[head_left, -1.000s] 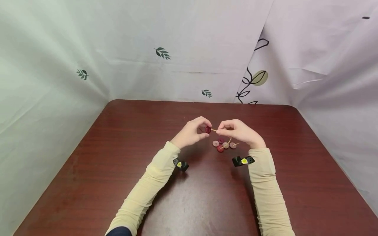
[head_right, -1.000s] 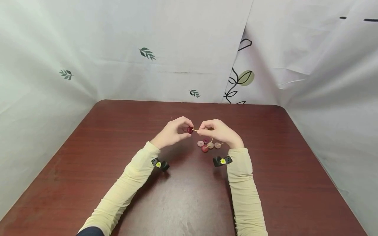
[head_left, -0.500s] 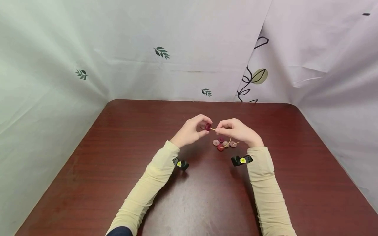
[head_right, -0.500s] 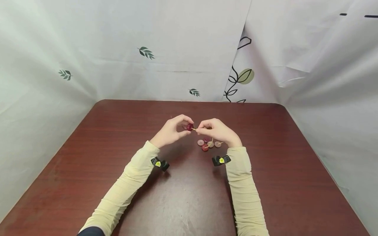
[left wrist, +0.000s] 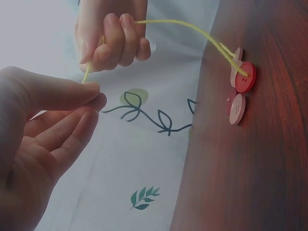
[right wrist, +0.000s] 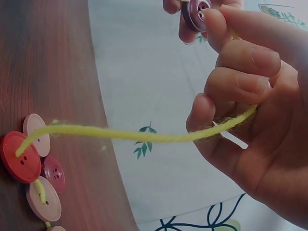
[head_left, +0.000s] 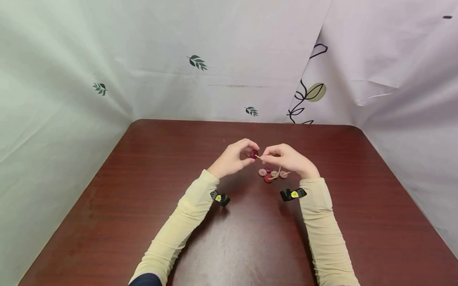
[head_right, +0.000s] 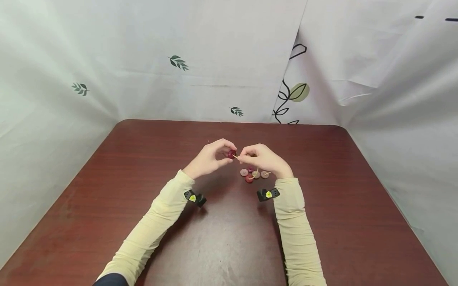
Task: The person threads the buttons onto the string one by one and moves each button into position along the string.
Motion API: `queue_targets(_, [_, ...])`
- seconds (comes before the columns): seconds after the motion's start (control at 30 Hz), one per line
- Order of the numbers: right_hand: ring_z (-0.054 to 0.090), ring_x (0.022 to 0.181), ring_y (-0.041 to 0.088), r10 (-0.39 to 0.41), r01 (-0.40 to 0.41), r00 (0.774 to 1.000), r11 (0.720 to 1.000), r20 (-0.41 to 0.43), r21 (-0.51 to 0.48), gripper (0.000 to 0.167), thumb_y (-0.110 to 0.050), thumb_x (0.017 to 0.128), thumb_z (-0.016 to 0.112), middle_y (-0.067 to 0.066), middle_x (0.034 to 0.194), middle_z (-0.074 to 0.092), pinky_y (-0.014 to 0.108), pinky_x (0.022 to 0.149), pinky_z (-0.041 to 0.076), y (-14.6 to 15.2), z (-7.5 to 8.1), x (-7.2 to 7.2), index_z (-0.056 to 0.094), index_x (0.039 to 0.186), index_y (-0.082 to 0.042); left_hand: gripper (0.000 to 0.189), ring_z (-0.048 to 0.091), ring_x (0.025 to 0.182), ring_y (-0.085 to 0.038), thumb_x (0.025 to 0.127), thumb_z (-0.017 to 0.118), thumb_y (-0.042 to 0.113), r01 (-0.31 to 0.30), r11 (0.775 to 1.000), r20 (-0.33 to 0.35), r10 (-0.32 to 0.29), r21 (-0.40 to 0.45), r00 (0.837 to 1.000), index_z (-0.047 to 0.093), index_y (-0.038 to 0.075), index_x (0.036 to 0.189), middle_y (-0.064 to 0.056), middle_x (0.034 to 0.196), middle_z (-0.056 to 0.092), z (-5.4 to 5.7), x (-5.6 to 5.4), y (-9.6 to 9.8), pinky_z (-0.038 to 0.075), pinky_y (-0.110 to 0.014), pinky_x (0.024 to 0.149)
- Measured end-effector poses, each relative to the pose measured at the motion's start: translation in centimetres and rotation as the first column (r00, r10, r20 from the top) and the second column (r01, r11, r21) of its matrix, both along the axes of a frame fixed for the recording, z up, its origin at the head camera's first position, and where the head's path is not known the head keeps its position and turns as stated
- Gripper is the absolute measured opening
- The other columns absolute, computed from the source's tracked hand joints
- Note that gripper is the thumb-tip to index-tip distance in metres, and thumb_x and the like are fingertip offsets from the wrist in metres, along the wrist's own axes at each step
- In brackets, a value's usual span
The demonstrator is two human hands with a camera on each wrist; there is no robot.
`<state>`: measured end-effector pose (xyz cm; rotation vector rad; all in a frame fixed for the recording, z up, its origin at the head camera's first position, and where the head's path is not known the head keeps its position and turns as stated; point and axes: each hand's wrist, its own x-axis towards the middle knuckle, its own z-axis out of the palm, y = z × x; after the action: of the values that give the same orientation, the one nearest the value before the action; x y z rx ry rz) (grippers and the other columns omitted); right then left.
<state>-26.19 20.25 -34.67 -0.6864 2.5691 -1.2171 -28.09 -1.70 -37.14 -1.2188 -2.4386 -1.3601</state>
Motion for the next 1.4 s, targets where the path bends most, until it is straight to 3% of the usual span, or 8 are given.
queue_targets(0.13, [0.046,0.063,0.01,0.006,-0.006,1.0,1.0,0.008,0.002,0.015,-0.019,0.095,0.06,-0.001,0.073,0.055,0.026,0.059,0.04,0.0,0.04,0.05,0.068,0.088,-0.007,0.034,0.067,0.096,-0.018,0.082,0.072,-0.003,0.0,1.0,0.007,0.0,-0.007,1.0,0.06,0.005,0.113,-0.009,0.104,0.064,0.2,0.08,-0.01,0.054,-0.03,0.087])
queue_targets(0.4, [0.051,0.069,0.011,-0.016,0.016,1.0,1.0,-0.012,0.0,0.015,-0.019,0.095,0.06,-0.003,0.077,0.06,0.027,0.063,0.044,-0.03,-0.08,-0.03,0.068,0.087,-0.008,0.033,0.066,0.093,-0.019,0.083,0.071,-0.003,0.032,0.999,0.001,-0.032,-0.001,0.999,0.059,0.003,0.113,-0.01,0.103,0.064,0.08,0.11,0.06,0.055,-0.037,0.086])
queue_targets(0.6, [0.055,0.077,0.02,-0.026,0.026,0.999,1.0,-0.023,0.005,0.015,-0.018,0.095,0.061,-0.001,0.081,0.063,0.027,0.068,0.045,-0.14,-0.07,-0.1,0.069,0.088,-0.008,0.034,0.066,0.093,-0.017,0.082,0.073,-0.002,0.035,0.999,0.004,-0.035,-0.015,0.999,0.059,0.006,0.113,-0.008,0.103,0.065,0.09,0.24,0.18,0.056,-0.033,0.085])
queue_targets(0.93, [0.056,0.082,0.031,0.003,-0.004,1.0,1.0,-0.003,-0.015,0.015,-0.019,0.095,0.062,0.001,0.083,0.065,0.029,0.072,0.047,-0.34,-0.36,-0.16,0.069,0.091,-0.007,0.033,0.065,0.092,-0.023,0.083,0.073,0.003,0.035,0.999,0.078,-0.034,-0.014,0.996,0.059,0.007,0.113,-0.009,0.102,0.067,0.19,0.36,0.16,0.055,-0.047,0.083])
queue_targets(1.2, [0.054,0.073,0.022,0.043,-0.043,0.999,0.999,-0.005,0.001,0.017,-0.015,0.095,0.059,0.003,0.078,0.06,0.024,0.064,0.043,-0.41,-0.6,-0.2,0.067,0.089,-0.001,0.035,0.066,0.091,-0.026,0.083,0.075,0.007,0.025,0.999,0.063,-0.022,-0.04,0.998,0.06,0.008,0.114,-0.006,0.102,0.068,0.02,0.22,0.14,0.055,-0.034,0.077])
queue_targets(1.4, [0.053,0.068,0.018,0.062,-0.062,0.998,0.998,-0.012,0.008,0.015,-0.013,0.096,0.057,0.005,0.076,0.059,0.023,0.061,0.043,-0.43,-0.56,-0.23,0.066,0.09,-0.001,0.039,0.066,0.091,-0.025,0.082,0.076,0.008,0.024,1.0,0.037,-0.023,-0.016,0.999,0.057,0.006,0.116,-0.007,0.102,0.069,0.13,0.17,0.11,0.054,-0.037,0.076])
